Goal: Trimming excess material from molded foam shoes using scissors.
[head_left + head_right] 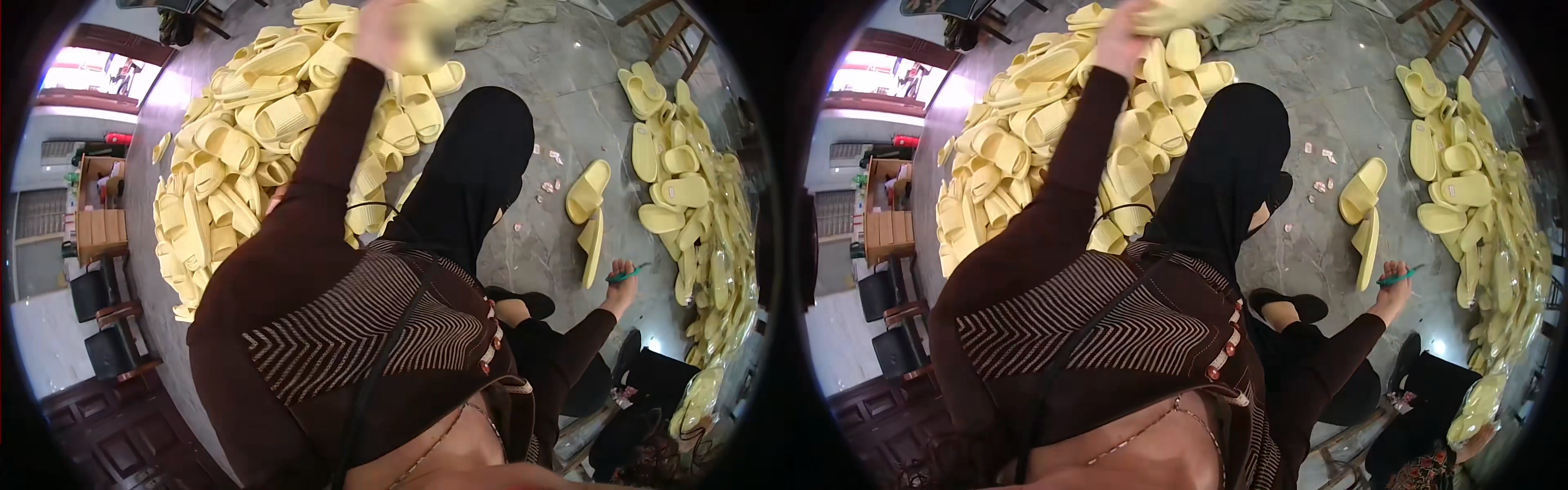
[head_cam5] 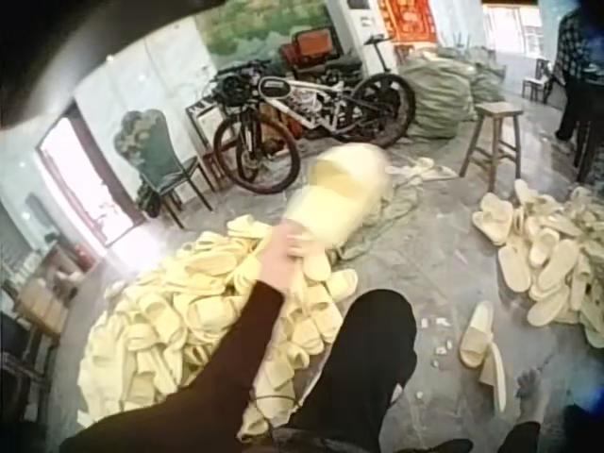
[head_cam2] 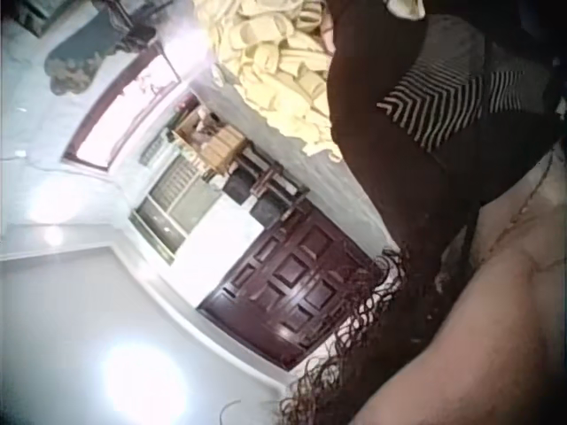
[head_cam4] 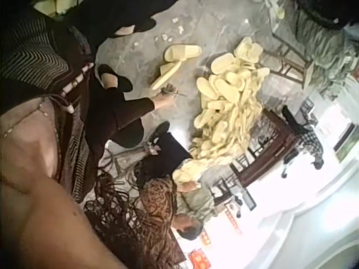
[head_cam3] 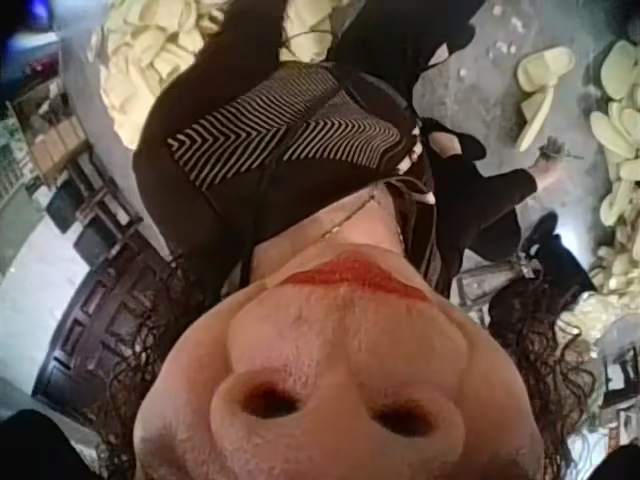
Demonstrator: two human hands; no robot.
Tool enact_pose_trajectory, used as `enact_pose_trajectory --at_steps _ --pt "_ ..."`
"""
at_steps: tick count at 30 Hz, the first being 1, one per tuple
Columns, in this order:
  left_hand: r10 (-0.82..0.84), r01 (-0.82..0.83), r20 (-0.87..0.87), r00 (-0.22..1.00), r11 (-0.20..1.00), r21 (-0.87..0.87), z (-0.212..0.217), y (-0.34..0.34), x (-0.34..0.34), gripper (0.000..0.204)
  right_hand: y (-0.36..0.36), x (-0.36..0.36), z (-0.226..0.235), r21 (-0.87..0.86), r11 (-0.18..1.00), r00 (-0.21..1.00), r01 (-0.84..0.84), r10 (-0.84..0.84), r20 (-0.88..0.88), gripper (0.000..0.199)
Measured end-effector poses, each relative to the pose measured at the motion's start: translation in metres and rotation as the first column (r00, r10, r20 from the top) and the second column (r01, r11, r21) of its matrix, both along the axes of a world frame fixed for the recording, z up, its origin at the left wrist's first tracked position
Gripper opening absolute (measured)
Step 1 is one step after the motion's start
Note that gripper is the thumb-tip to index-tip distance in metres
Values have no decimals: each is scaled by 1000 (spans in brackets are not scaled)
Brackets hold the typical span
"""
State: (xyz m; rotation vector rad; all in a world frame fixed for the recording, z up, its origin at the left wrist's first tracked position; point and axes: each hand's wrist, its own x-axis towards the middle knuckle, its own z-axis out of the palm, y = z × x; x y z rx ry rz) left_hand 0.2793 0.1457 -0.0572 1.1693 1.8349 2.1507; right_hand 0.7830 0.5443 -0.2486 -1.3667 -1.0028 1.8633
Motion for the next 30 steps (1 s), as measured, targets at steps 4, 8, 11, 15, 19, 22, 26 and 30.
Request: enact_pose_trajectory --at_steps 4,8,11,15,19,22,26,30 --pt "469 -752 -663 583 620 -223 -25 -82 -59 40 5 4 -26 -42 998 997 -51 48 -55 22" --pt "-156 -440 803 576 768 465 11 -321 -152 71 -20 -82 -30 127 950 948 -285 260 182 17" --pt "-301 -473 910 285 781 407 -47 -133 -119 46 20 -3 -74 256 963 962 -82 10 272 13" --pt "-625 254 725 287 780 572 -13 3 -61 28 0 -45 -120 333 933 839 134 -286 463 19" --pt "-577 432 800 165 771 467 21 157 60 22 -17 -53 -146 165 938 799 304 -345 492 18" --pt "-560 568 827 -46 667 482 1 229 101 23 -38 -66 -158 -118 825 811 553 -500 305 18" --pt "-465 568 885 4 730 381 -24 262 142 23 -37 -83 -181 -124 571 583 812 -780 226 21" --pt "-403 601 906 134 759 249 -34 256 155 25 -17 -90 -191 -92 450 456 888 -887 69 26"
